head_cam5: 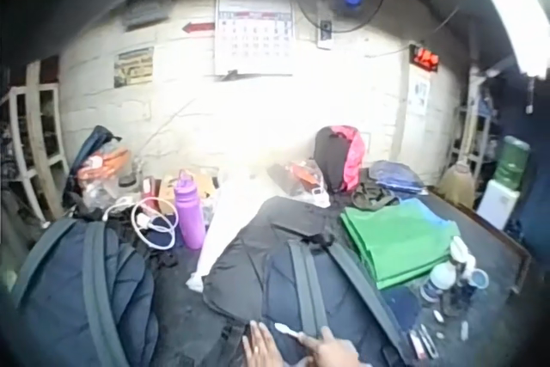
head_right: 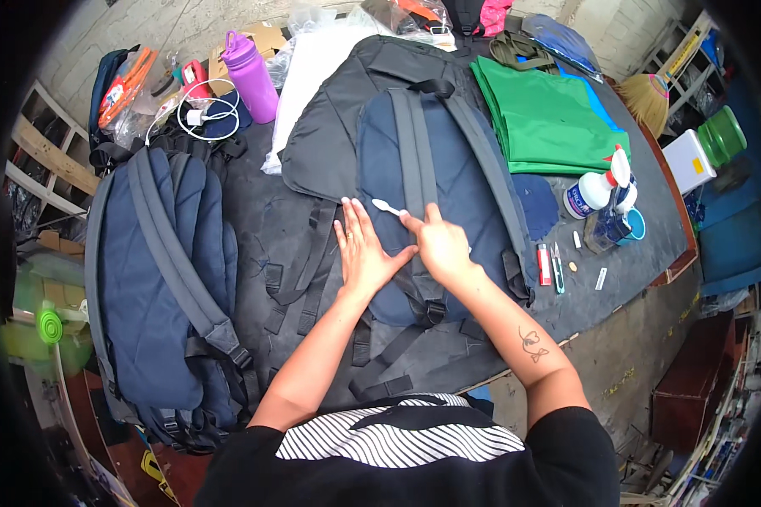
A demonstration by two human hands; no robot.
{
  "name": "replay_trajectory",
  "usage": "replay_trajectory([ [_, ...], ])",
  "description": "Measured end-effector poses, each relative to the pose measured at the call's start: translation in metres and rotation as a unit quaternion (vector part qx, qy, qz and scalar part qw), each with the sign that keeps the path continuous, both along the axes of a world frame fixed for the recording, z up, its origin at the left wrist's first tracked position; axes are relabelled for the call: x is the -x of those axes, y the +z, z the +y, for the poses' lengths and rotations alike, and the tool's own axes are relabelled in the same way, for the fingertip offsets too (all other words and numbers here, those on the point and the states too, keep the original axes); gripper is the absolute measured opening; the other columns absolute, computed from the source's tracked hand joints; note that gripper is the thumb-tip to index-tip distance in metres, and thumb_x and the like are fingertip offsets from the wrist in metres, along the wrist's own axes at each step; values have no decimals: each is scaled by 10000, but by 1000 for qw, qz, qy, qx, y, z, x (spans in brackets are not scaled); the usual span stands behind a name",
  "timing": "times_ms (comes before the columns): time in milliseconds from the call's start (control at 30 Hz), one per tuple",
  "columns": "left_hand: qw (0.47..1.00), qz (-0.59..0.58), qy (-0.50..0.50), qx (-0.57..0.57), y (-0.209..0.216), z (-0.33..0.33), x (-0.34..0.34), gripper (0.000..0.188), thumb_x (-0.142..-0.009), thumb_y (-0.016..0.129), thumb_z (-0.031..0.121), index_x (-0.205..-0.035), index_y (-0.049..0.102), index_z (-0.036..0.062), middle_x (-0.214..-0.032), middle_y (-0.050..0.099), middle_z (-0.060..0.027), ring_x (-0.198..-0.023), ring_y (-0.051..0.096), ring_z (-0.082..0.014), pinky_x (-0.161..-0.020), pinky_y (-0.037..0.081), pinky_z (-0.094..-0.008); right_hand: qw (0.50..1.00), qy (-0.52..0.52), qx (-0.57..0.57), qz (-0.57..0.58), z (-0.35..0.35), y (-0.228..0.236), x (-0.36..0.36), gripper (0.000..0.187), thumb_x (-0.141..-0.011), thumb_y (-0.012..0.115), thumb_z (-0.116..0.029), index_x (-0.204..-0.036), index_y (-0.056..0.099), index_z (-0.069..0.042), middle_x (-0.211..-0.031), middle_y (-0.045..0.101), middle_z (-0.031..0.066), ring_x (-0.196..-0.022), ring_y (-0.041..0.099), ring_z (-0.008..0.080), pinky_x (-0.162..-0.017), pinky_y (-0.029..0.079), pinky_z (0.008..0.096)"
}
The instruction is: Assembling components of a backpack on a workbench.
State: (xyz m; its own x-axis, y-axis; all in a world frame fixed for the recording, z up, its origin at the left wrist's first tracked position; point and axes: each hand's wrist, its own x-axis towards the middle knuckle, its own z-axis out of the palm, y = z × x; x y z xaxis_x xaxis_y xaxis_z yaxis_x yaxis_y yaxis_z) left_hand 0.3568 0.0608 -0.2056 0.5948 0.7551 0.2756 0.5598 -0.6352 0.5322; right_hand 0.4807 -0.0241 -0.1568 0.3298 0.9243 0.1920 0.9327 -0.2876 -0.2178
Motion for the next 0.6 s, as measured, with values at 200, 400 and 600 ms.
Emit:
replay_trajectory([
  [200, 1000, 11, -3, -11, -2, 0, -2, 1226, -635, 736, 547, -1419, 50, -99, -1491, 109, -284, -1416, 73, -363, -1133, 47, -508, 1000, -11, -24, -6, 18, -8, 15, 352, -823, 527, -121, -1165, 608, -131, -906, 519, 166, -693, 644, 313, -619, 526, 403],
  [400, 1000, 11, 11, 1, -3, 6, 1, 1226, -629, 731, 557, -1415, 64, -107, -1491, 109, -286, -1417, 69, -361, -1135, 47, -507, 995, -11, 92, -29, 10, 20, 21, 364, -821, 527, -118, -1180, 588, -120, -928, 540, 170, -680, 654, 303, -610, 532, 388],
  [600, 999, 16, -2, 27, 3, 1, 1, 1181, -648, 741, 462, -1417, 48, -108, -1493, 95, -288, -1420, 46, -362, -1136, 21, -499, 999, -4, 20, -37, 27, 14, 25, 336, -827, 520, -110, -1156, 589, -108, -938, 541, 171, -680, 659, 318, -600, 533, 406],
])
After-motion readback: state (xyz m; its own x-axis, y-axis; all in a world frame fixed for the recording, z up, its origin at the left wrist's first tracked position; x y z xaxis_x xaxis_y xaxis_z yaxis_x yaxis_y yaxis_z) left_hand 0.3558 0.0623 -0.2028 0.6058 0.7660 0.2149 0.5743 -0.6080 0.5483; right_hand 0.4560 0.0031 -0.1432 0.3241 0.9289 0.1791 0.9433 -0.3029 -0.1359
